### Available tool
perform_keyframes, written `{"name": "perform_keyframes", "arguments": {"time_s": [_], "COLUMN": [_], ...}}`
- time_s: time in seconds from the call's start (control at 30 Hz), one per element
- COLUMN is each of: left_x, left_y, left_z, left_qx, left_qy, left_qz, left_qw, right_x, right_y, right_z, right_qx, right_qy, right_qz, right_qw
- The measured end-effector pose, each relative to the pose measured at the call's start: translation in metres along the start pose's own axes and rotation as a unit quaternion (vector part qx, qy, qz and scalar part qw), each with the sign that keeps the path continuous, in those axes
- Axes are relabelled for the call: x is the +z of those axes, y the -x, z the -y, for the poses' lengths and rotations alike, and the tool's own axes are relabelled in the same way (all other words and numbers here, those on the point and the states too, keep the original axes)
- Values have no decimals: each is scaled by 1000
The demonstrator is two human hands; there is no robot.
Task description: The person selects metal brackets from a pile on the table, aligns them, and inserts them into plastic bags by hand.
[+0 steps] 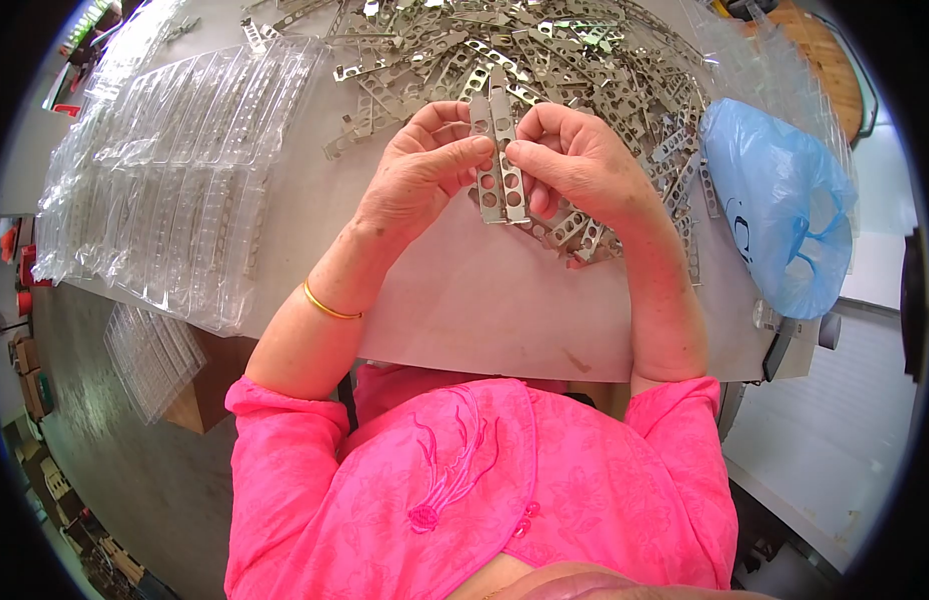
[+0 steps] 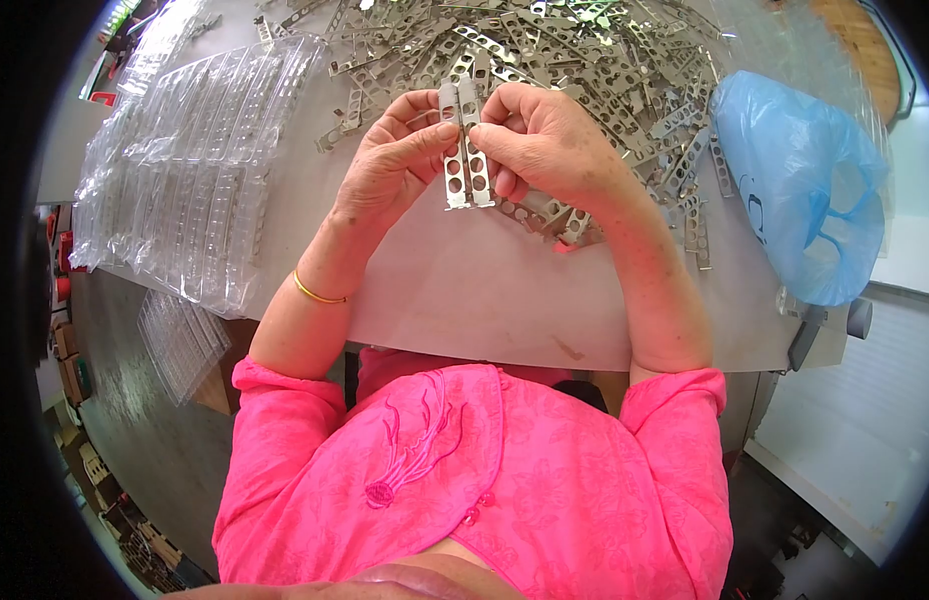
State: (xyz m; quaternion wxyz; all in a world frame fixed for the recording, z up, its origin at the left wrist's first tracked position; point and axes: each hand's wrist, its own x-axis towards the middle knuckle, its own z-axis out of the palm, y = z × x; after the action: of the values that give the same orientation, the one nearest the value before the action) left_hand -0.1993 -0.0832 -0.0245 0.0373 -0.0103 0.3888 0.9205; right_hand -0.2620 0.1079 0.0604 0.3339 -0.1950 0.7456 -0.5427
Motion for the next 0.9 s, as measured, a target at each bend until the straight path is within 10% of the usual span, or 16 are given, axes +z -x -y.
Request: {"name": "perform_keyframes", "arguments": {"time_s": [0.9], "left_x": [-3], "left_y": [-1], "left_z": [1], "left_qx": [-8], "left_qy": [6], "left_qz": [23], "left_qw": [1000], "right_x": [-2], "right_y": [-1], "right_z": [0], "right_qx": [1], "right_qy": [5], "right_qz": [3], "right_qw": [1000]}}
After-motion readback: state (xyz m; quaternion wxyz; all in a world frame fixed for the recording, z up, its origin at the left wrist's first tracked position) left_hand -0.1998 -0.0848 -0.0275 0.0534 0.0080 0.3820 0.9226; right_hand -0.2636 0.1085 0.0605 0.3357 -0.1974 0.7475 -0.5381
